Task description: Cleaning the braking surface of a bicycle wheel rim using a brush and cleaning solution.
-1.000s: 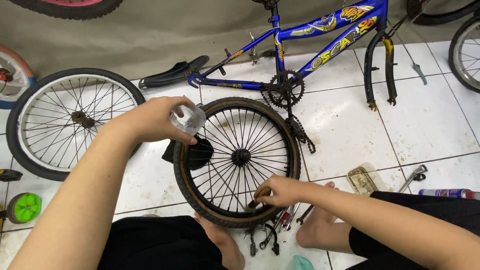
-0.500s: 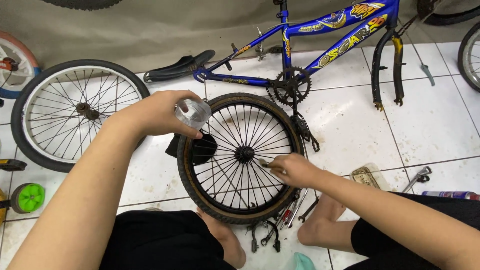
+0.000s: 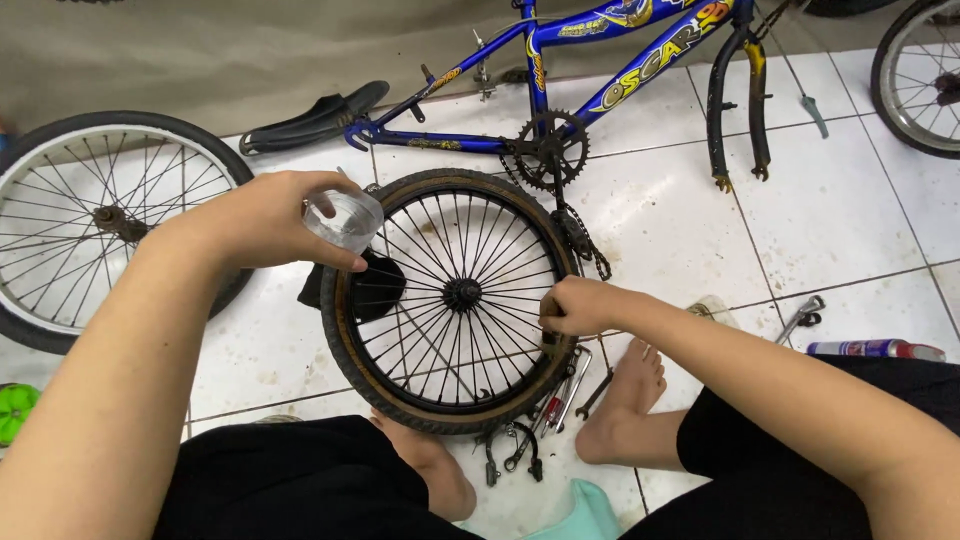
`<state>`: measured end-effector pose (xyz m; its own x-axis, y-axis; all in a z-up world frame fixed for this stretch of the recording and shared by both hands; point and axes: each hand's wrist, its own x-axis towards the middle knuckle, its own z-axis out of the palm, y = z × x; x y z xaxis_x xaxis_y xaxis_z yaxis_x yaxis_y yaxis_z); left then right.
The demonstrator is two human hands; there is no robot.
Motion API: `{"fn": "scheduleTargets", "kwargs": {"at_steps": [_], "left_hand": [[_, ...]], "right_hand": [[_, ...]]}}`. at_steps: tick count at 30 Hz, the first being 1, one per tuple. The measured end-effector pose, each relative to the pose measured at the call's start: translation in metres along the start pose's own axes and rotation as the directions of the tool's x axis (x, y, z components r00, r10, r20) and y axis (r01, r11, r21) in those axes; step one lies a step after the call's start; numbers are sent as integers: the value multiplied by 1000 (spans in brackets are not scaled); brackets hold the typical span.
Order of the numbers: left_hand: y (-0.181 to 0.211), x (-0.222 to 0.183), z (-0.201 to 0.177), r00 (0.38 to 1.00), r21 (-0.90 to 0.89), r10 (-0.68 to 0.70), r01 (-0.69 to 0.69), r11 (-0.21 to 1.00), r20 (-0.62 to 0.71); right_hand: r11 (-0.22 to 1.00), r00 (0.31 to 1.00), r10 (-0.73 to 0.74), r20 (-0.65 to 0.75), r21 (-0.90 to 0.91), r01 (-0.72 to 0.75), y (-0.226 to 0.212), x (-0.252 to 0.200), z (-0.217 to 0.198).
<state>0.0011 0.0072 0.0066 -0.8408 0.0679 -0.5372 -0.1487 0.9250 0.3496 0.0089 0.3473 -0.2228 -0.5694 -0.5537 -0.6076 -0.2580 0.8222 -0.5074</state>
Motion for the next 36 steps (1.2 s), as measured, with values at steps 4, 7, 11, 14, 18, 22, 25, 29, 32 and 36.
{"fn": "scheduleTargets", "kwargs": {"at_steps": [4,7,11,14,18,22,25,29,32,36], "left_hand": [[10,2,-6,981,40,-141,136,990,134],[8,4,-4,979,40,-155,151,988,130],[8,7,-2,981,34,-151,148,988,123],[3,12,0,983,40,-142,138,990,117],[2,16,1,983,79,-138,129,989,123],[11,14,-1,977,75,-174,165,983,124],[11,15,0,976,70,-175,167,984,133],[8,16,1,977,73,-171,162,984,131],[5,18,0,980,81,-157,148,986,124],[9,15,-1,979,71,-155,147,987,129]], "right_hand": [[995,991,55,121,74,-65,5,1,1],[989,976,71,206,113,-96,4,1,8],[997,975,75,211,-21,-72,28,11,17],[981,994,40,103,-191,-19,55,23,18],[972,999,-45,22,-232,49,45,19,9],[993,980,78,183,71,-92,11,6,12],[997,971,62,232,22,-69,19,11,21],[987,981,107,159,-133,-86,37,21,9],[973,993,102,60,-212,-87,57,31,0],[951,997,73,-25,-298,-77,63,34,-13]]}}
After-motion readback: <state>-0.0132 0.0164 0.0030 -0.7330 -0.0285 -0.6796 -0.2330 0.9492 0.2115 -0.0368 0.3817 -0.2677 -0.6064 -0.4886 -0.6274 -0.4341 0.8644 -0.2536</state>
